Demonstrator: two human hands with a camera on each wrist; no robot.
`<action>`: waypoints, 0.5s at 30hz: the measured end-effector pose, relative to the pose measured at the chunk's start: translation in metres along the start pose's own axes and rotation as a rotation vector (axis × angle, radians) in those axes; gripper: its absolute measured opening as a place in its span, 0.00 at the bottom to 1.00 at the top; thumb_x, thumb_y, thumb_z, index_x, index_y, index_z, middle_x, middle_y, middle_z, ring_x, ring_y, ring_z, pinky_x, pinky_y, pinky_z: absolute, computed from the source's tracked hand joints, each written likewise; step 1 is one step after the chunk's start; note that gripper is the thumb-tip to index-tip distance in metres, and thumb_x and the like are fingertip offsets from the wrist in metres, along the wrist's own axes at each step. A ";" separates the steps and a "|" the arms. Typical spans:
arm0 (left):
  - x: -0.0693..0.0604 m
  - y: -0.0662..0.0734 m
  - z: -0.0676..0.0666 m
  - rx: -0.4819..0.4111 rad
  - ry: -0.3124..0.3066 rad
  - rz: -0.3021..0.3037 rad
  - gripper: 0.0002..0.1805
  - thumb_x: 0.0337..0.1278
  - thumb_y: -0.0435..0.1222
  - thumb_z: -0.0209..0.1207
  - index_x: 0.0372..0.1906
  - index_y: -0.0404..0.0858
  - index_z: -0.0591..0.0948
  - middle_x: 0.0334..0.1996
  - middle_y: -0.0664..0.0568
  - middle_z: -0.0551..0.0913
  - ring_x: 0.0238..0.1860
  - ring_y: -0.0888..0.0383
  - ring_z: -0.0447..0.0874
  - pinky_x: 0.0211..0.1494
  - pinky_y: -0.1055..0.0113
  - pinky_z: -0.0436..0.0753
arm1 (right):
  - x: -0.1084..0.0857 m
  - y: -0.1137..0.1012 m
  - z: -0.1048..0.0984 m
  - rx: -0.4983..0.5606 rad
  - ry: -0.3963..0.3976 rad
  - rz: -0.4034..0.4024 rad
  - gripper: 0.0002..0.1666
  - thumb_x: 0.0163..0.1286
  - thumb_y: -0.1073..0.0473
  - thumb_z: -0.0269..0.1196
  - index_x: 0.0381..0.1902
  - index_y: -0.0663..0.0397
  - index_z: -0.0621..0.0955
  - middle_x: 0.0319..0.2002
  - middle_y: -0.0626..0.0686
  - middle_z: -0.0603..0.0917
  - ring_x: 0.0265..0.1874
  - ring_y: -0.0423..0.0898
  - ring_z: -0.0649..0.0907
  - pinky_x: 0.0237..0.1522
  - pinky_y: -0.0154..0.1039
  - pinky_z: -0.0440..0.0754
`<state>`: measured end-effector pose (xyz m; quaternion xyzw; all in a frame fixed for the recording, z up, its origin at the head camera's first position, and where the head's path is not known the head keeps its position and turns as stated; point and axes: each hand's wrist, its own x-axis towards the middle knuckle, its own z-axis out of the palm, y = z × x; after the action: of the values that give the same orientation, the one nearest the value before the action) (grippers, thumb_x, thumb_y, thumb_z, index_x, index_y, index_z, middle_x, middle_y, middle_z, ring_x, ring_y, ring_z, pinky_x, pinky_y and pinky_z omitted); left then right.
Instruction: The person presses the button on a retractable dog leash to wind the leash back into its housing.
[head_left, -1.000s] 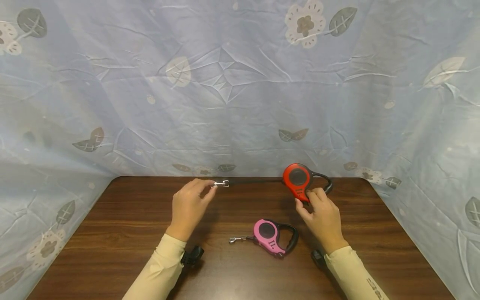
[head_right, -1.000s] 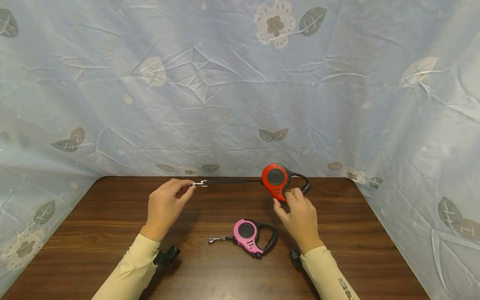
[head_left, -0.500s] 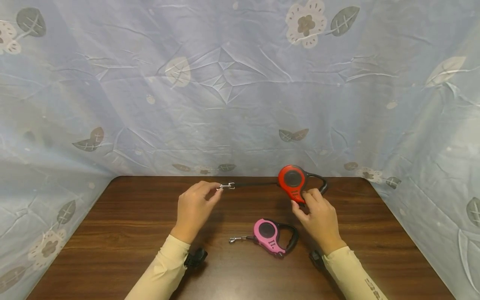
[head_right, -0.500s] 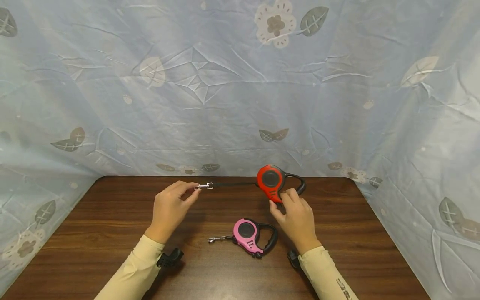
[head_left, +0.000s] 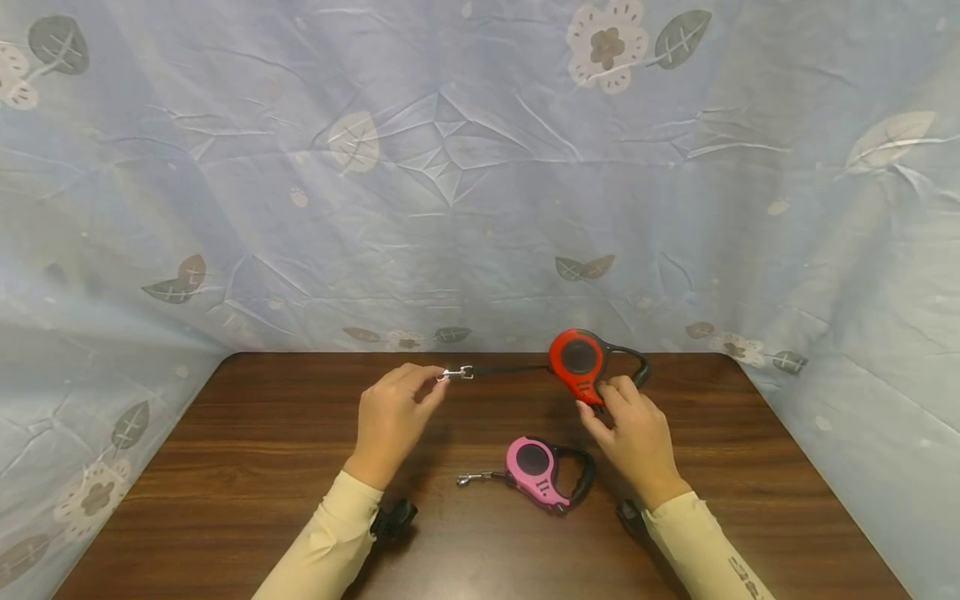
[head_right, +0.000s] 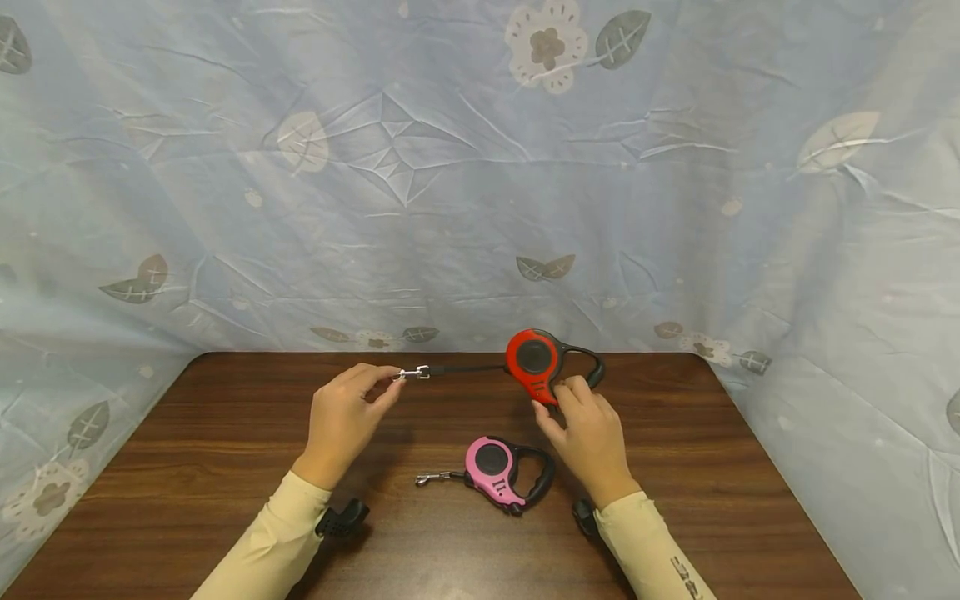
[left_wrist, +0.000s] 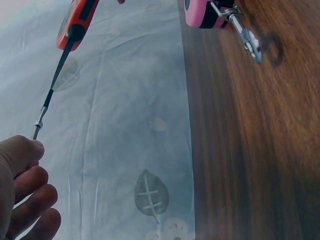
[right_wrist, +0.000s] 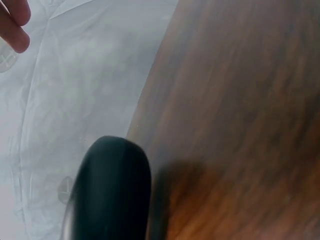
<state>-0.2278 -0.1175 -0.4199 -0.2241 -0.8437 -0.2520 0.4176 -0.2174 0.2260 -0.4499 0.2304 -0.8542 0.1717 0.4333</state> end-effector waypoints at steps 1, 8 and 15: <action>0.000 0.000 0.000 -0.002 0.001 0.000 0.08 0.56 0.37 0.76 0.39 0.40 0.91 0.33 0.53 0.90 0.30 0.56 0.88 0.26 0.63 0.83 | 0.000 -0.001 0.000 -0.002 -0.002 -0.003 0.28 0.77 0.39 0.56 0.41 0.61 0.83 0.36 0.54 0.79 0.19 0.48 0.74 0.21 0.45 0.76; 0.001 0.004 -0.001 -0.016 0.014 0.009 0.08 0.56 0.37 0.76 0.39 0.41 0.91 0.33 0.53 0.90 0.30 0.56 0.88 0.27 0.63 0.83 | -0.002 -0.009 -0.001 -0.003 -0.019 -0.012 0.28 0.77 0.40 0.57 0.42 0.61 0.83 0.36 0.53 0.79 0.20 0.46 0.73 0.22 0.44 0.76; -0.001 0.010 0.001 -0.044 0.009 0.029 0.07 0.55 0.37 0.75 0.39 0.41 0.91 0.33 0.55 0.90 0.32 0.57 0.89 0.28 0.63 0.84 | -0.005 -0.018 -0.003 0.002 -0.036 -0.014 0.26 0.75 0.42 0.60 0.43 0.62 0.83 0.38 0.54 0.80 0.21 0.47 0.74 0.23 0.44 0.78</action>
<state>-0.2218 -0.1092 -0.4183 -0.2443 -0.8327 -0.2654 0.4200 -0.2031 0.2132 -0.4505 0.2397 -0.8602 0.1655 0.4185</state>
